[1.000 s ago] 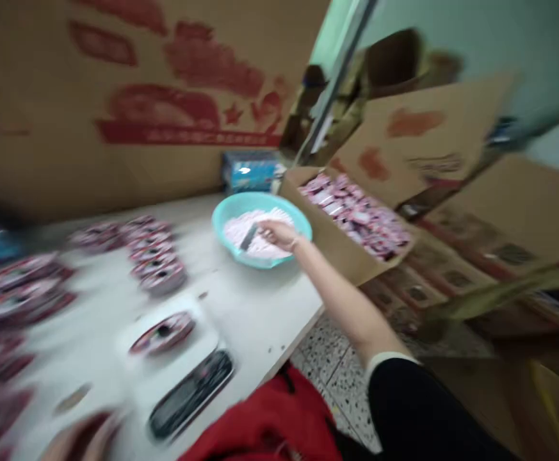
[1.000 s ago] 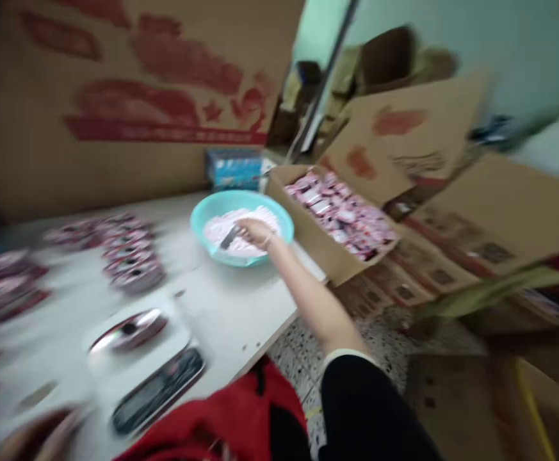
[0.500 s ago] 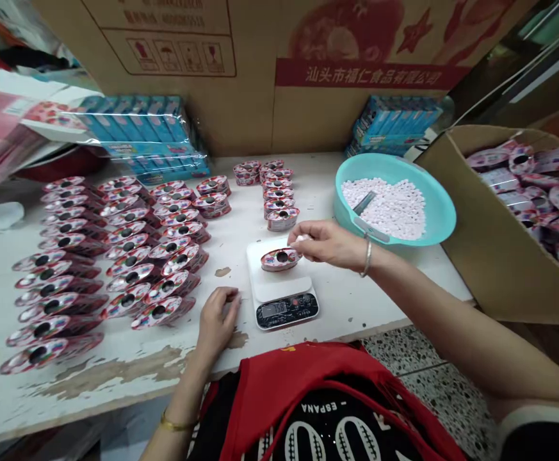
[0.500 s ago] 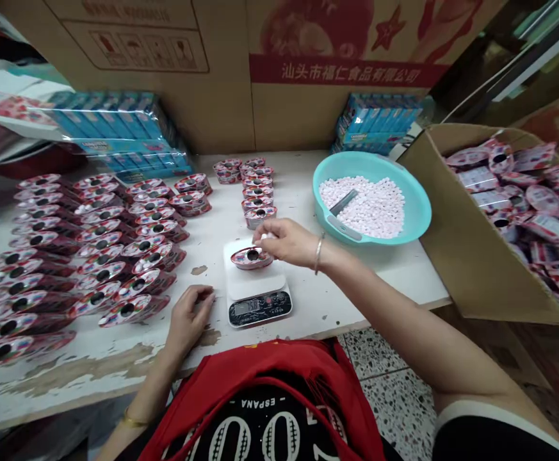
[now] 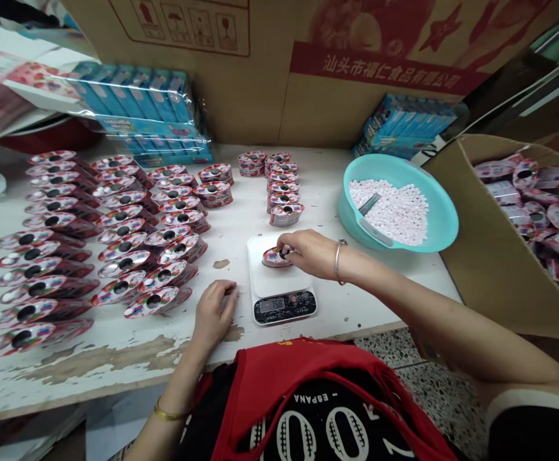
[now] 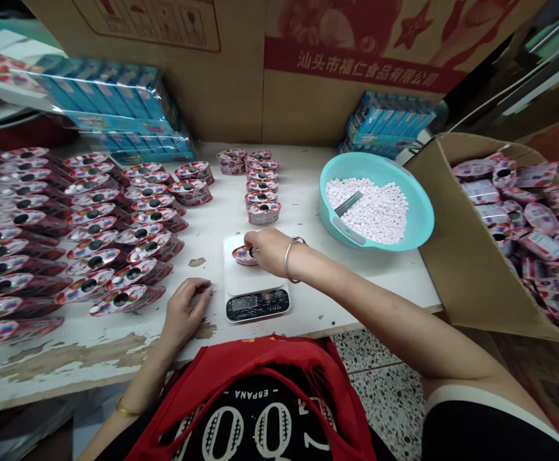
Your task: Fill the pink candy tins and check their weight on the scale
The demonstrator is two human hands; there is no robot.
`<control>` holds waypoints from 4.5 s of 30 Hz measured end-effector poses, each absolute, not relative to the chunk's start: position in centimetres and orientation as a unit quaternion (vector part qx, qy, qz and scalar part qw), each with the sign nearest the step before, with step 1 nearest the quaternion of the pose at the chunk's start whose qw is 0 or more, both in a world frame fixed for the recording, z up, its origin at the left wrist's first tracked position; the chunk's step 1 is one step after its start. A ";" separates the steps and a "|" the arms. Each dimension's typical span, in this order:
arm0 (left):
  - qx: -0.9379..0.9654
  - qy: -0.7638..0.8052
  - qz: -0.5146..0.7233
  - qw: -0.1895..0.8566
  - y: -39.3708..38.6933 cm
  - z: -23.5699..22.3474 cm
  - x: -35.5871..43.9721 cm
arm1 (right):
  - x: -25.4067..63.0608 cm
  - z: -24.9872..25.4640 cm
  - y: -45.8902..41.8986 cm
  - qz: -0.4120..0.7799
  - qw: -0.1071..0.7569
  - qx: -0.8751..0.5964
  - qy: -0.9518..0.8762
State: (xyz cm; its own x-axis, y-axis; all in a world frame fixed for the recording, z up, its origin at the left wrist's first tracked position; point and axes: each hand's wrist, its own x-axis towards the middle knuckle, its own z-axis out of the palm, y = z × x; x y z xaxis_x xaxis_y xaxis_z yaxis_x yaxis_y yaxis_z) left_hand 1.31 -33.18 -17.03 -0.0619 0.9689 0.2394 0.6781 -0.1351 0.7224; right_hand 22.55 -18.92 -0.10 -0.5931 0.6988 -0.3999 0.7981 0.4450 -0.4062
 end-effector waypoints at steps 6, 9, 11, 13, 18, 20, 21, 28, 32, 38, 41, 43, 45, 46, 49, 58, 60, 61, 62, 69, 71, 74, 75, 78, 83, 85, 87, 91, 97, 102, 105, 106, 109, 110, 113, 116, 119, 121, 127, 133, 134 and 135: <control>0.651 0.634 0.366 0.201 -33.2 -16.8 1.5 | 23.2 0.3 -18.4 -0.374 -0.018 0.468 0.800; 0.652 0.635 0.362 0.200 -33.1 -16.8 1.5 | 24.8 -0.2 -18.0 -0.589 -0.131 0.475 0.641; 0.650 0.637 0.362 0.201 -33.1 -16.7 1.6 | 26.0 -0.7 -17.9 -0.697 -0.190 0.466 0.510; 0.645 0.642 0.362 0.202 -33.1 -16.6 1.7 | 27.2 -1.3 -18.0 -0.742 -0.226 0.468 0.424; 0.647 0.643 0.358 0.198 -33.1 -16.6 1.8 | 28.6 -2.5 -18.9 -0.728 -0.225 0.510 0.399; 0.650 0.640 0.360 0.198 -33.1 -16.6 1.7 | 28.4 -2.6 -19.2 -0.700 -0.217 0.513 0.448; 0.650 0.638 0.362 0.198 -33.1 -16.6 1.7 | 28.1 -2.6 -19.3 -0.680 -0.212 0.513 0.479; 0.648 0.637 0.365 0.202 -33.1 -17.0 1.3 | 24.8 -1.5 -19.3 -0.438 -0.083 0.486 0.752; 0.649 0.637 0.364 0.201 -33.1 -17.2 1.2 | 23.7 -1.1 -19.2 -0.362 -0.005 0.460 0.811; 0.643 0.641 0.366 0.201 -33.1 -17.1 1.3 | 23.6 -1.1 -19.2 -0.337 0.008 0.460 0.821; 0.643 0.641 0.368 0.201 -33.0 -17.1 1.3 | 23.5 -1.2 -19.0 -0.336 0.010 0.468 0.817; 0.644 0.640 0.369 0.200 -33.0 -17.1 1.3 | 23.4 -1.2 -18.9 -0.338 0.004 0.469 0.816; 0.645 0.638 0.371 0.200 -33.0 -17.0 1.3 | 23.2 -1.2 -18.8 -0.339 0.004 0.472 0.814; 0.645 0.637 0.372 0.200 -33.0 -17.0 1.3 | 23.2 -1.1 -18.7 -0.339 0.006 0.474 0.813; 0.645 0.636 0.374 0.199 -33.0 -16.9 1.3 | 23.1 -1.0 -18.5 -0.336 0.007 0.468 0.817; 0.641 0.646 0.360 0.204 -33.0 -16.7 1.5 | 24.2 -1.1 -18.2 -0.447 -0.139 0.487 0.737; 0.641 0.646 0.361 0.204 -32.9 -16.6 1.6 | 25.4 -1.1 -18.2 -0.556 -0.193 0.494 0.640; 0.641 0.645 0.362 0.204 -32.9 -16.5 1.7 | 26.1 -1.2 -18.2 -0.602 -0.216 0.498 0.586; 0.641 0.645 0.362 0.204 -32.9 -16.5 1.7 | 26.8 -1.3 -18.3 -0.636 -0.234 0.505 0.534; 0.647 0.641 0.364 0.197 -32.8 -16.3 1.9 | 29.6 -2.4 -19.6 -0.670 -0.257 0.538 0.443; 0.647 0.641 0.363 0.197 -32.8 -16.3 1.9 | 28.9 -2.4 -19.8 -0.665 -0.254 0.523 0.469; 0.649 0.640 0.361 0.196 -32.8 -16.4 1.8 | 27.1 -2.3 -20.0 -0.662 -0.234 0.495 0.513; 0.650 0.639 0.362 0.196 -32.9 -16.5 1.7 | 26.4 -2.3 -20.0 -0.655 -0.224 0.489 0.531; 0.650 0.635 0.367 0.199 -32.9 -16.6 1.6 | 24.8 -2.6 -19.9 -0.608 -0.207 0.473 0.604; 0.649 0.638 0.364 0.199 -33.0 -16.7 1.5 | 24.5 -3.8 -19.6 -0.536 -0.205 0.434 0.695; 0.648 0.637 0.367 0.199 -33.0 -16.8 1.5 | 24.8 -4.1 -19.6 -0.532 -0.206 0.426 0.703; 0.648 0.635 0.372 0.198 -32.9 -16.8 1.5 | 24.9 -4.2 -19.6 -0.535 -0.209 0.421 0.702; 0.649 0.634 0.371 0.197 -32.9 -16.8 1.6 | 24.7 -3.7 -19.7 -0.570 -0.224 0.418 0.671; 0.649 0.635 0.370 0.198 -32.9 -16.8 1.6 | 26.4 -2.9 -19.2 -0.699 -0.324 0.442 0.458; 0.650 0.634 0.369 0.197 -32.9 -16.7 1.6 | 30.9 -5.5 -19.7 -0.731 -0.402 0.481 0.269; 0.652 0.634 0.369 0.193 -32.8 -16.7 1.7 | 33.1 -7.6 -21.0 -0.703 -0.434 0.528 0.196; 0.653 0.634 0.369 0.191 -32.8 -16.7 1.7 | 33.6 -8.2 -21.4 -0.691 -0.443 0.542 0.180; 0.653 0.636 0.366 0.188 -32.8 -16.6 1.8 | 34.5 -10.0 -22.6 -0.665 -0.456 0.571 0.156; 0.652 0.638 0.364 0.187 -32.8 -16.5 1.8 | 34.7 -10.5 -22.9 -0.663 -0.454 0.576 0.153; 0.650 0.643 0.359 0.185 -32.8 -16.4 1.9 | 34.7 -11.8 -23.8 -0.675 -0.433 0.575 0.163; 0.648 0.648 0.356 0.184 -32.8 -16.4 1.9 | 34.0 -12.2 -24.5 -0.677 -0.410 0.570 0.219; 0.648 0.651 0.352 0.183 -32.8 -16.5 1.9 | 32.2 -10.7 -24.7 -0.637 -0.398 0.559 0.350; 0.649 0.652 0.349 0.180 -32.8 -16.5 1.9 | 30.5 -8.8 -24.3 -0.582 -0.397 0.534 0.467; 0.646 0.654 0.348 0.184 -32.8 -16.5 1.8 | 25.3 -4.3 -21.9 -0.409 -0.284 0.482 0.721; 0.645 0.651 0.350 0.196 -33.0 -16.7 1.5 | 24.9 -3.6 -21.4 -0.333 -0.240 0.514 0.754; 0.644 0.651 0.350 0.197 -33.0 -16.8 1.4 | 25.9 -3.4 -21.2 -0.321 -0.266 0.512 0.751; 0.644 0.651 0.351 0.197 -33.0 -16.8 1.4 | 27.2 -3.2 -20.7 -0.305 -0.298 0.513 0.745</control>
State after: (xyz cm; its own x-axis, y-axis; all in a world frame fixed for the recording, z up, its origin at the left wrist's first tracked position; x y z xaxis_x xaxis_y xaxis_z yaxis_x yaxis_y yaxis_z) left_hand 1.41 -33.01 -16.78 -0.0933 0.9763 0.1950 0.6991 -0.0752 0.7110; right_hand 27.18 -20.70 -3.17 -0.2961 0.9462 0.1303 0.5832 0.2871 -0.7599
